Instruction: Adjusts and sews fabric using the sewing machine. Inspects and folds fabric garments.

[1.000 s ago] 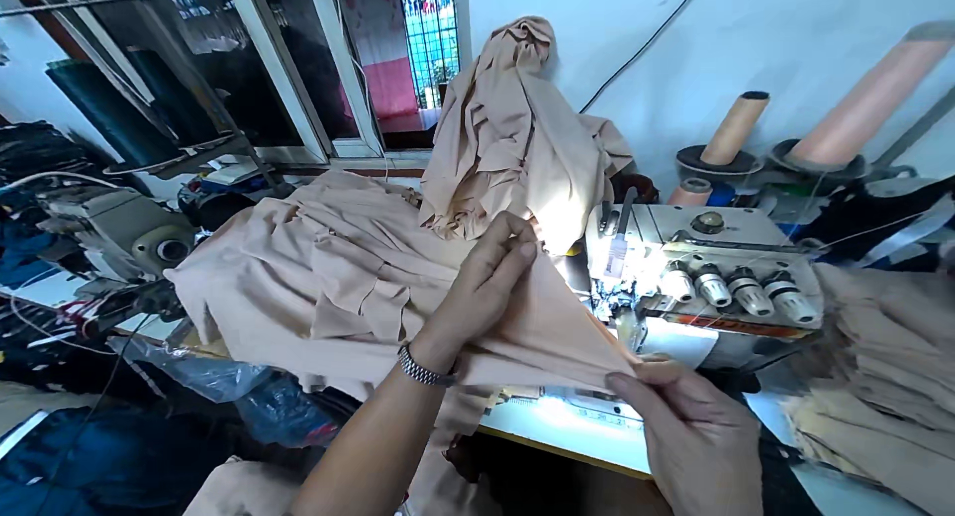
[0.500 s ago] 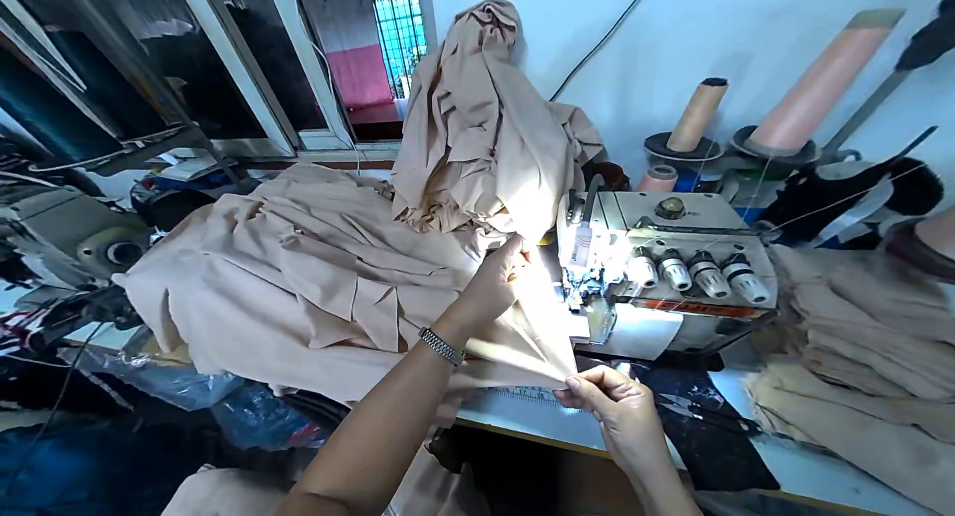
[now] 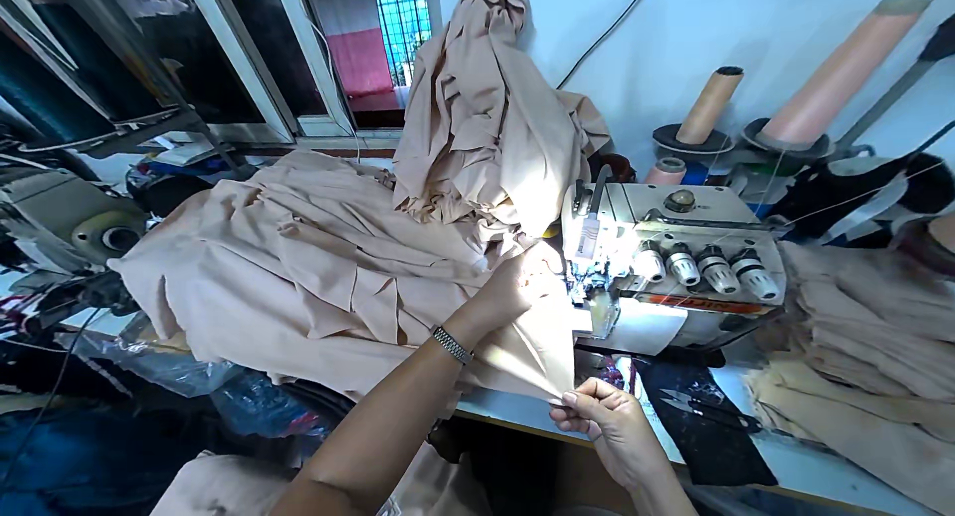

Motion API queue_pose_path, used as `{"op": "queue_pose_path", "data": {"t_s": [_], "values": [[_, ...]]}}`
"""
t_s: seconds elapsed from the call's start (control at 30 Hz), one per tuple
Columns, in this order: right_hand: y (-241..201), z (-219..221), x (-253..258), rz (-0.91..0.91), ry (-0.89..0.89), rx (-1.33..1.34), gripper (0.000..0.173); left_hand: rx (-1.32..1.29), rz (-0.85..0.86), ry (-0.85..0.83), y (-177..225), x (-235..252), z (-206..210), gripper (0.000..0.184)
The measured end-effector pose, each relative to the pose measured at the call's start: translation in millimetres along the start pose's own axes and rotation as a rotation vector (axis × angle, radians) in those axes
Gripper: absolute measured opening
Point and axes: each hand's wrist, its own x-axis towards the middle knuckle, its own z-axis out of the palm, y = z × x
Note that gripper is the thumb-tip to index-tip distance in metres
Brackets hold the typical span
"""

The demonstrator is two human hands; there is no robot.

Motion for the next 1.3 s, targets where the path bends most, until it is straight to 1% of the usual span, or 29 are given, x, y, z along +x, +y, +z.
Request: {"op": "queue_pose_path", "data": {"t_s": [0.13,0.27,0.33,0.4,0.47,0.5,0.53,0.57,0.63,0.7,0.73,0.8,0.9,0.93,1.03,1.07,1.1,1.17,1.23,1.3], "values": [[1.2,0.6,-4.7,0.089,0.031,0.024,0.02,0.085,0.049,0.007,-4.3,-0.8,5.4,0.017],[-4.6,0.8,-6.6,0.189,0.008,0.081,0.024,0.139,0.015,0.012,-5.4,-1.7,6.6,0.02],[-5.0,2.0,-6.9,0.2,0.01,0.088,0.025,0.145,0.026,0.021,-3.9,-1.3,6.7,0.02],[-4.3,4.6,-8.1,0.177,0.024,0.059,0.021,0.129,0.048,0.017,-1.8,-0.8,5.9,0.017],[-4.4,7.7,-11.5,0.15,0.032,0.014,0.01,0.095,0.026,0.002,1.5,-1.4,5.3,0.012],[-4.6,8.8,-13.9,0.141,0.027,-0.01,0.01,0.07,0.008,-0.011,3.1,-2.3,5.0,0.01],[-4.1,9.5,-16.3,0.127,0.031,-0.032,0.016,0.049,-0.012,-0.026,3.7,-3.1,4.8,0.008],[-2.8,9.9,-19.0,0.104,0.041,-0.062,0.015,0.033,-0.011,-0.035,4.3,-4.0,5.0,0.008],[3.8,9.0,-24.9,0.013,0.056,-0.149,0.012,0.016,-0.019,-0.041,5.3,-7.2,6.6,0.008],[14.0,6.3,-30.9,-0.142,0.031,-0.238,0.012,0.042,-0.033,-0.01,12.5,-12.6,9.5,0.008],[18.4,6.1,-33.7,-0.209,0.021,-0.261,0.012,0.076,-0.044,0.002,20.2,-16.3,9.9,0.01],[24.0,7.7,-37.6,-0.278,-0.003,-0.246,0.014,0.153,0.021,0.036,16.0,-17.9,14.6,0.015],[27.5,11.7,-40.6,-0.258,0.0,-0.232,0.016,0.299,0.142,0.084,9.5,-19.7,21.7,0.008],[28.9,11.9,-40.5,-0.243,0.011,-0.231,0.017,0.401,0.178,0.099,11.0,-21.9,24.2,0.006],[32.5,8.3,-39.1,-0.23,0.011,-0.227,0.016,0.812,0.245,0.115,13.0,-32.9,35.1,0.018],[33.5,6.7,-38.6,-0.234,-0.001,-0.226,0.016,0.886,0.249,0.141,13.5,-37.4,41.3,0.018],[34.7,5.1,-38.1,-0.242,-0.019,-0.224,0.016,0.905,0.226,0.168,14.2,-42.3,47.6,0.018],[37.1,4.1,-37.5,-0.243,-0.038,-0.21,0.016,0.811,0.137,0.217,12.7,-49.8,56.9,0.021],[38.6,4.2,-37.7,-0.229,-0.039,-0.197,0.016,0.683,0.056,0.242,16.2,-50.6,57.0,0.025],[38.2,5.4,-37.9,-0.211,-0.027,-0.188,0.016,0.563,-0.028,0.204,23.0,-46.7,49.7,0.022]]}}
